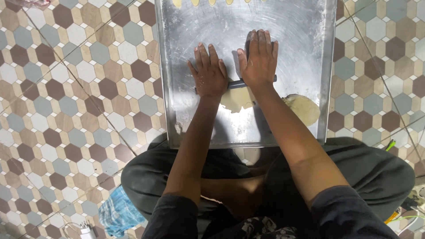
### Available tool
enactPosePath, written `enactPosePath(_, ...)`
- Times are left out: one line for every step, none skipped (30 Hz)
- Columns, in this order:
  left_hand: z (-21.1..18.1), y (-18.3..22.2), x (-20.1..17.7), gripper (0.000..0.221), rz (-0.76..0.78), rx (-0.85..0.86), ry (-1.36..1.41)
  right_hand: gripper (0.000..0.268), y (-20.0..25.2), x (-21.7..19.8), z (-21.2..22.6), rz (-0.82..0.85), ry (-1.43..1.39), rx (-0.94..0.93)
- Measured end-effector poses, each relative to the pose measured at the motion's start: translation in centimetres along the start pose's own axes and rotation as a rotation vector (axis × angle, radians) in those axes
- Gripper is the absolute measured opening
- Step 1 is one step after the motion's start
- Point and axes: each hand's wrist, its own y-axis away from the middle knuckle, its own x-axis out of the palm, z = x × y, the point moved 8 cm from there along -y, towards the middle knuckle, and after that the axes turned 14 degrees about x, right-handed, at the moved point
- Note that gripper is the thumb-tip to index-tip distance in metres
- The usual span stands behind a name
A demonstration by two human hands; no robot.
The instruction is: Shaping small pieces of dough into triangles on a metal tray using a metal tool
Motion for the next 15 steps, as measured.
enactPosePath(-0.1, -0.2, -0.2, 0.055, 0.001, 0.001, 0.002, 0.059, -0.1, 0.2, -0.1, 0.0, 0.002, 0.002)
enactPosePath(0.1, -0.5, -0.4, 0.055, 0.015, -0.015, 0.008, 0.059, -0.3, 0.4, -0.1, 0.007, 0.01, 0.007)
enactPosePath(0.2, -0.8, -0.6, 0.055, 0.028, -0.031, 0.014, 0.059, -0.6, 0.6, -0.1, 0.014, 0.017, 0.013)
enactPosePath(0.4, -0.8, -0.3, 0.055, 0.028, -0.031, 0.014, 0.059, -0.7, 0.6, 0.0, 0.014, 0.017, 0.013)
enactPosePath(0.4, -0.8, -0.1, 0.055, 0.024, -0.026, -0.018, 0.058, -0.8, 0.6, 0.1, 0.011, 0.011, 0.01)
enactPosePath(0.5, -0.9, 0.1, 0.056, 0.018, -0.022, -0.05, 0.058, -1.0, 0.5, 0.2, 0.008, 0.005, 0.006)
enactPosePath(0.6, -1.0, 0.3, 0.056, 0.018, -0.022, -0.049, 0.058, -1.2, 0.7, 0.1, 0.008, 0.006, 0.006)
enactPosePath(0.8, -1.1, 0.6, 0.056, 0.035, -0.03, -0.052, 0.059, -1.3, 1.0, -0.1, 0.024, 0.018, 0.019)
enactPosePath(0.9, -1.2, 0.9, 0.057, 0.051, -0.038, -0.055, 0.061, -1.5, 1.3, -0.2, 0.04, 0.03, 0.032)
enactPosePath(0.9, -1.3, 0.9, 0.057, 0.052, -0.038, -0.055, 0.061, -1.6, 1.6, -0.3, 0.04, 0.03, 0.032)
enactPosePath(0.9, -1.5, 0.6, 0.056, 0.011, -0.034, -0.076, 0.062, -1.7, 1.5, -0.2, 0.01, 0.03, 0.016)
enactPosePath(0.8, -1.7, 0.2, 0.056, -0.029, -0.03, -0.096, 0.063, -1.8, 1.5, -0.1, -0.019, 0.031, 0.002)
enactPosePath(0.9, -1.8, 0.0, 0.056, -0.027, -0.029, -0.096, 0.063, -1.8, 1.7, -0.2, -0.018, 0.031, 0.003)
enactPosePath(1.0, -2.0, 0.2, 0.056, 0.006, -0.04, -0.074, 0.064, -1.9, 1.8, -0.2, -0.029, 0.036, -0.005)
enactPosePath(1.1, -2.2, 0.3, 0.057, 0.039, -0.051, -0.051, 0.065, -2.0, 1.9, -0.2, -0.041, 0.041, -0.013)
